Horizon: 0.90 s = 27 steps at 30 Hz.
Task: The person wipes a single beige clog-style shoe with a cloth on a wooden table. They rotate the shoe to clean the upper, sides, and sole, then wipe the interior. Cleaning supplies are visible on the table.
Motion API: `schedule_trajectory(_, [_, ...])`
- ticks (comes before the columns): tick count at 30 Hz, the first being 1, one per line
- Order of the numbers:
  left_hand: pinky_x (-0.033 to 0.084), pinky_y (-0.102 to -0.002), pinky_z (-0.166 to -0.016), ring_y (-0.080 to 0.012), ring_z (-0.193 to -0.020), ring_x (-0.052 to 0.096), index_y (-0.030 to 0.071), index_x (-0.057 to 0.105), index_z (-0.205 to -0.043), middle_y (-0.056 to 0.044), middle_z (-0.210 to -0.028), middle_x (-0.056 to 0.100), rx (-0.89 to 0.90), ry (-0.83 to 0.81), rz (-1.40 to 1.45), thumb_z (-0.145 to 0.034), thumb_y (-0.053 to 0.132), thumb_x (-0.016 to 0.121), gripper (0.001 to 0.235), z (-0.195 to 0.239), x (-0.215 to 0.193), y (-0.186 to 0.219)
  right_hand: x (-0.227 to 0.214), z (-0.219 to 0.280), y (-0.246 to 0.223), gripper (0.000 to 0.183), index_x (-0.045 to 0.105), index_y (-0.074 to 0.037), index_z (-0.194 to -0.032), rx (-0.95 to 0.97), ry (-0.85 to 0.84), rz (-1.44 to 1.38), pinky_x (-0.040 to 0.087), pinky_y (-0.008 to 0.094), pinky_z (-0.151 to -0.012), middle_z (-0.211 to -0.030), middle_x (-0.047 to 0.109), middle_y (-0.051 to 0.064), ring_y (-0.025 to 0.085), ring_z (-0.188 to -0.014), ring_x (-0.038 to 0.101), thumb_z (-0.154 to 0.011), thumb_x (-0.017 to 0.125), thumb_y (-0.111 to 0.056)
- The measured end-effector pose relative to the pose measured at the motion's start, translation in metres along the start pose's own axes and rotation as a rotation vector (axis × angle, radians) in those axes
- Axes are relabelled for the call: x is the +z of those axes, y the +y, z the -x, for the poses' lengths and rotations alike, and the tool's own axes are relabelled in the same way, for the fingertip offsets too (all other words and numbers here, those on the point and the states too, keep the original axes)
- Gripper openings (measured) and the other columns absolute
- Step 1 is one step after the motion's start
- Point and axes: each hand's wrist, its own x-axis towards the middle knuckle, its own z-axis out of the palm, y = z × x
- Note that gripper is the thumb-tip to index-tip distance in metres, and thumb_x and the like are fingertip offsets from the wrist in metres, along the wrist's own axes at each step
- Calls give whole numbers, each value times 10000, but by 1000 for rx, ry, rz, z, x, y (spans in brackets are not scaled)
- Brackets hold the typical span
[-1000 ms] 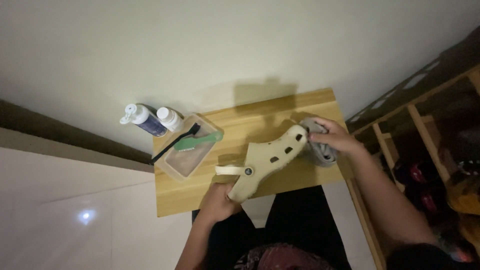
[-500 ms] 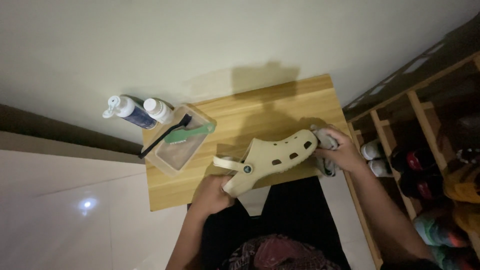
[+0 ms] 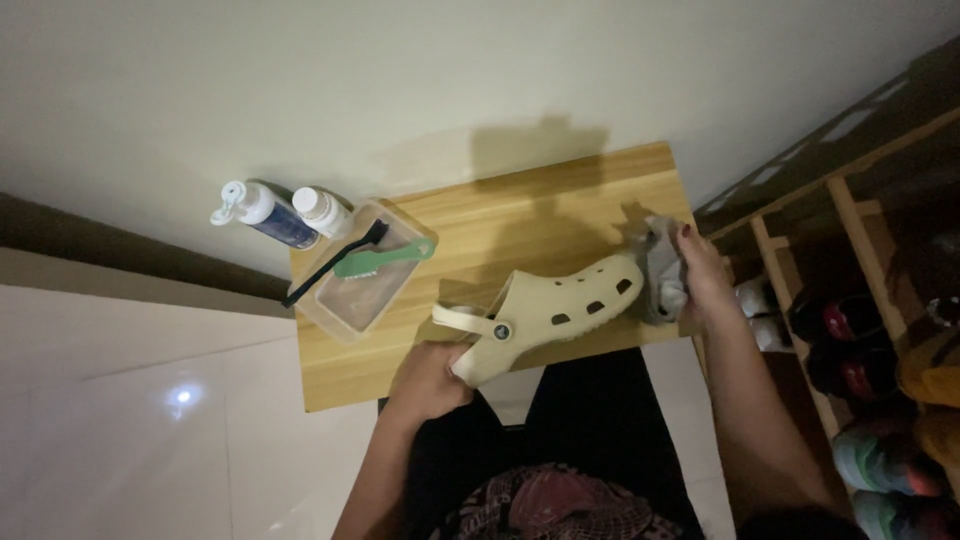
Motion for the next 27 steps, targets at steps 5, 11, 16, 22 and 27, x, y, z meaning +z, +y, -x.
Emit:
schedule_trajectory(5, [555, -485, -679, -439, -785, 723, 74, 736, -783, -175, -715, 736, 8, 27, 100, -524, 111, 735, 261, -5, 0, 6, 48, -102, 98, 399, 630, 43, -1224, -304, -99, -299, 442, 458, -984, -1129, 600, 175, 300, -1086, 553, -963, 534, -244])
schedule_trajectory(11, [537, -407, -664, -347, -738, 716, 95, 732, -743, -133, -658, 714, -37, 56, 198, -503, 88, 720, 241, -5, 1, 5, 72, -85, 92, 436, 748, -140, -857, -285, 98, -591, 556, 315, -805, -811, 710, 26, 140, -799, 674, -1048, 659, -522])
schedule_trajectory(16, [516, -359, -642, -312, -701, 668, 45, 699, -722, -153, -611, 668, -48, 72, 246, -470, 65, 694, 252, -6, 5, -5, 71, -92, 79, 432, 702, -163, -735, -266, 229, -688, 542, 266, -713, -697, 672, -19, 94, -675, 624, -1059, 656, -445])
schedule_trajectory(22, [488, -307, -648, -225, -655, 604, 67, 689, -700, -54, -590, 658, -23, 89, 422, -463, -7, 681, 248, 1, 1, 5, 61, 17, -21, 645, 557, -132, -1386, -91, 176, -1019, 419, 492, -1172, -1467, 553, 159, 303, -1382, 534, -972, 514, -624])
schedule_trajectory(27, [523, -402, -728, -299, -785, 707, 70, 771, -841, -151, -746, 740, -1, 104, 481, -534, 41, 773, 308, -7, 31, -17, 83, -4, -4, 730, 574, -3, -1391, -193, 155, -553, 290, 531, -1204, -1469, 488, 290, 418, -1428, 408, -1000, 545, -619])
